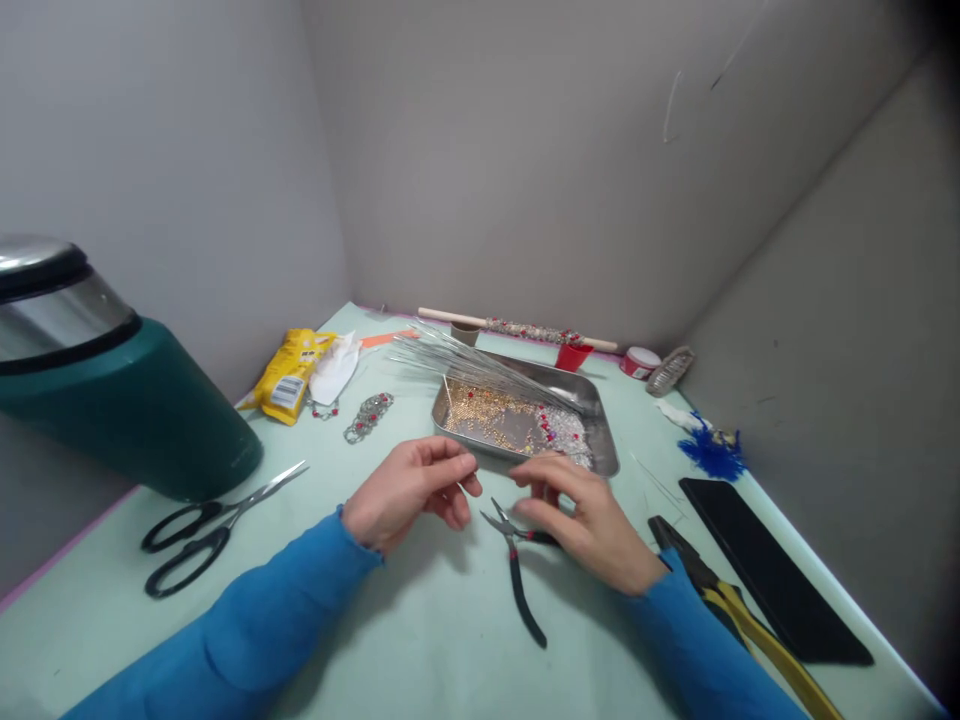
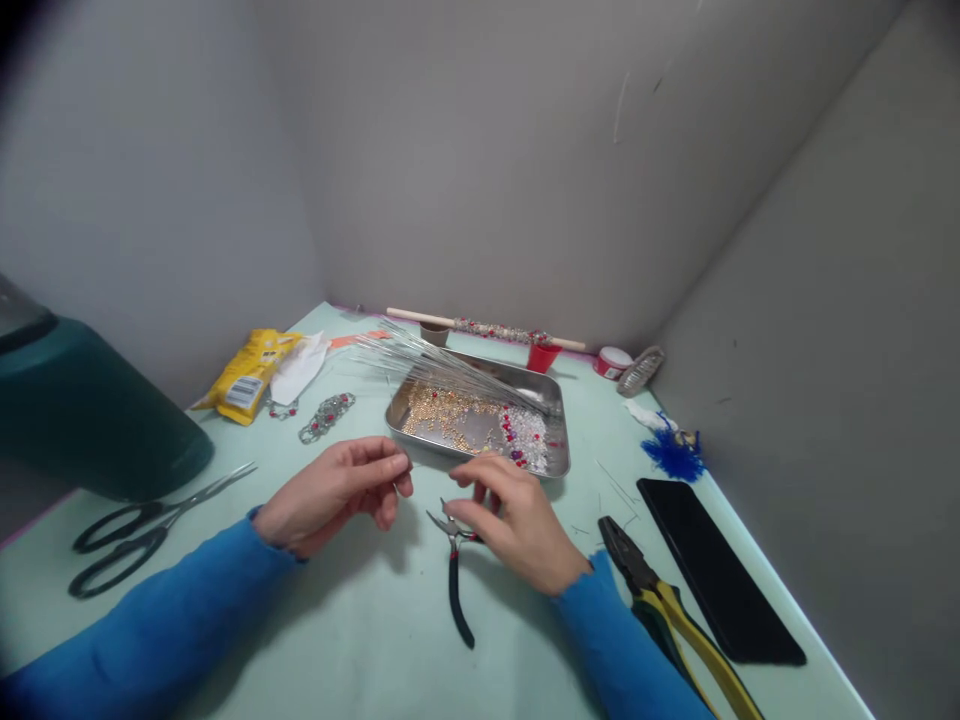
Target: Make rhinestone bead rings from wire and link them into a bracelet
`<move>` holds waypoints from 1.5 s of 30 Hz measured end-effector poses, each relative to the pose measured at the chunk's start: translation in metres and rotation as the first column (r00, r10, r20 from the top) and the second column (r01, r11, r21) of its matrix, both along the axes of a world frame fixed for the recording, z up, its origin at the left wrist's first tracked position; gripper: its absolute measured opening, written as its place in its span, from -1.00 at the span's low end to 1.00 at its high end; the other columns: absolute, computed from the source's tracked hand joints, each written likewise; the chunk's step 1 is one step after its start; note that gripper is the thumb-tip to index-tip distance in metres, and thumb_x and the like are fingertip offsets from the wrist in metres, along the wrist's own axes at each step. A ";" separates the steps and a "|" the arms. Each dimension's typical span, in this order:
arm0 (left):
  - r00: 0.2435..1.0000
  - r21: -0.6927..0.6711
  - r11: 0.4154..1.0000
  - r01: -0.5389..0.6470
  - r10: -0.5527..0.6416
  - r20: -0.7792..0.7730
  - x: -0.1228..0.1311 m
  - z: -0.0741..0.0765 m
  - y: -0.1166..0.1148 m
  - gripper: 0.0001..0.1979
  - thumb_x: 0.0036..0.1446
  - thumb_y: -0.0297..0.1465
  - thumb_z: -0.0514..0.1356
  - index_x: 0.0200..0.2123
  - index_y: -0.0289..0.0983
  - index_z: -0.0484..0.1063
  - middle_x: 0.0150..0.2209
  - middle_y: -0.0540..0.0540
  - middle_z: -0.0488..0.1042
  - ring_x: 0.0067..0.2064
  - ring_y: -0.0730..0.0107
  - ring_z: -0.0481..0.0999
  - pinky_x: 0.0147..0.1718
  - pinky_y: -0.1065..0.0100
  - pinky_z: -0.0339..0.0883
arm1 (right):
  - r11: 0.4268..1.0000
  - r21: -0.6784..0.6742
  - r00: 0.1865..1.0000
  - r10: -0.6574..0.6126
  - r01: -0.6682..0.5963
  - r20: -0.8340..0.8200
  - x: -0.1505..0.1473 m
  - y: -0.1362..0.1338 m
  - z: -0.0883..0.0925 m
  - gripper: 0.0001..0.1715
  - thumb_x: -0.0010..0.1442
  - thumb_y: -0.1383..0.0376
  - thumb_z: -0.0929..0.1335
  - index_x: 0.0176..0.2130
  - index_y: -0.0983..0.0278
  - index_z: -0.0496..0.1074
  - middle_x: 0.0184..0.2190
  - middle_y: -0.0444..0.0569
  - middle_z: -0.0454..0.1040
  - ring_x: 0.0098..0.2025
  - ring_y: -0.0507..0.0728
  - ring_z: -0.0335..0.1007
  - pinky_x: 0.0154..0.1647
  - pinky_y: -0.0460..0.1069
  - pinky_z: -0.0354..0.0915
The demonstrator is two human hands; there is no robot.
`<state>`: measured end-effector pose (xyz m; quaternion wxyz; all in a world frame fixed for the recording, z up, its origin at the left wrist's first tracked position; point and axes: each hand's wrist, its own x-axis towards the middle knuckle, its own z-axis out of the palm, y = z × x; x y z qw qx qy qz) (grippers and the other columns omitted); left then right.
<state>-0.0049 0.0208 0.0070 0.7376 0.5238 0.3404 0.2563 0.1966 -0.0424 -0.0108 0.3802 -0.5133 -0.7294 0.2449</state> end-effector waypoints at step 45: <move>0.973 0.201 0.979 0.021 0.027 -0.231 0.001 -0.011 0.007 -0.69 0.04 -0.14 0.13 -0.40 -0.29 0.39 -0.75 0.09 0.27 -0.71 0.54 0.18 -0.67 0.47 0.08 | 0.986 0.161 0.988 0.061 -0.037 -0.144 -0.033 0.019 -0.019 -0.85 0.16 0.40 0.29 -0.32 0.24 0.46 -0.37 -0.03 0.39 -0.38 0.08 0.30 -0.37 -0.01 0.24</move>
